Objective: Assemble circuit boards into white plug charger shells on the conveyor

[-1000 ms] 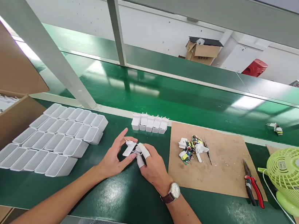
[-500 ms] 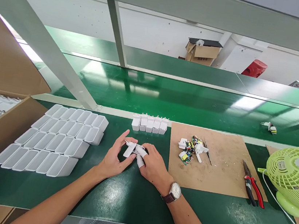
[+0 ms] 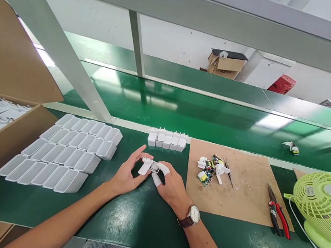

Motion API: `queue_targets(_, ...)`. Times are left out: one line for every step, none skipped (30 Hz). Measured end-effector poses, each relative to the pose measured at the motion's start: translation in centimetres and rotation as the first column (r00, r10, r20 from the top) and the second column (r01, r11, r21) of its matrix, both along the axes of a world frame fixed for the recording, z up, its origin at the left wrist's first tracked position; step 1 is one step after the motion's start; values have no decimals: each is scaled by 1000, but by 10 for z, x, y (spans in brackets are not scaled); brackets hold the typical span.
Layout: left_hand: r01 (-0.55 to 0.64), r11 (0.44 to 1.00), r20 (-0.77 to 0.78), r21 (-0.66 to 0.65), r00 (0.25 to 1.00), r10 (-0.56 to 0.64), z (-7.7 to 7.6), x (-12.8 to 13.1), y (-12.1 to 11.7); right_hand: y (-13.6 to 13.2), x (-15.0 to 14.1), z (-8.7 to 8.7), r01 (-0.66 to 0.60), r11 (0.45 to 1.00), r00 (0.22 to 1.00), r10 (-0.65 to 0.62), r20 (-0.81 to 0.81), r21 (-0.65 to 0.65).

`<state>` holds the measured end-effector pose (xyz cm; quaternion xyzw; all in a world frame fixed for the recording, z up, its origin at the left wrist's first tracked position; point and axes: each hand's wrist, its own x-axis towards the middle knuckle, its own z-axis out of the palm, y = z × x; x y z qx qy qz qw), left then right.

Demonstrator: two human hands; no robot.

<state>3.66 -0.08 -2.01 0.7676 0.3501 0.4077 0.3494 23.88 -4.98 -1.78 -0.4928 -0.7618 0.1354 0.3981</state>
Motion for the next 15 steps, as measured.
queue_targets(-2, 1000, -9, 17, 1000, 2, 1, 0, 0, 0, 0, 0, -8, 1000, 1000, 8, 12, 19)
queue_targets(-4, 1000, -22, 23, 1000, 4, 3, -1, -1, 1, -1, 1, -17, 999, 1000, 16, 22, 37)
queue_targets(-8, 1000, -38, 17, 999, 8, 4, -1, -1, 1, -2, 1, -23, 998, 999, 21, 29, 54)
queue_targets(-13, 1000, -50, 4, 999, 14, 5, -2, -1, 1, -3, 2, -28, 997, 999, 26, 35, 66)
queue_targets(-22, 1000, -60, -15, 998, 21, 5, -2, -1, 2, -4, 3, -30, 997, 999, 28, 37, 74)
queue_targets(-29, 999, -65, -35, 998, 27, 5, -3, -1, 2, -4, 3, -30, 997, 999, 27, 38, 76)
queue_targets(-35, 998, -63, -51, 998, 31, 4, -3, -1, 2, -5, 4, -26, 997, 999, 24, 37, 73)
queue_targets(-38, 997, -54, -64, 998, 34, 3, -3, -1, 2, -6, 4, -23, 998, 999, 21, 36, 63)
queue_targets(-36, 996, -44, -78, 998, 32, 2, -4, 0, 2, -6, 4, -21, 999, 999, 19, 36, 49)
queue_targets(-31, 995, -34, -92, 999, 28, 0, -4, 0, 2, -7, 4, -19, 999, 999, 18, 36, 32)
queue_targets(-25, 994, -25, -105, 999, 22, -1, -4, 0, 3, -7, 5, -19, 1000, 999, 19, 34, 13)
queue_targets(-17, 993, -15, -114, 1000, 16, -2, -4, 0, 3, -7, 6, -20, 1000, 999, 20, 25, -9)
queue_targets(-11, 993, -6, -121, 1000, 10, -3, -4, 0, 4, -7, 6, -24, 999, 1000, 24, 7, -35)
queue_targets(-4, 992, 1, -127, 1000, 4, -3, -4, 0, 4, -7, 7, -28, 998, 999, 27, -22, -61)
queue_targets(2, 991, 8, -131, 1000, -1, -3, -4, 0, 4, -7, 8, -32, 996, 998, 27, -57, -84)
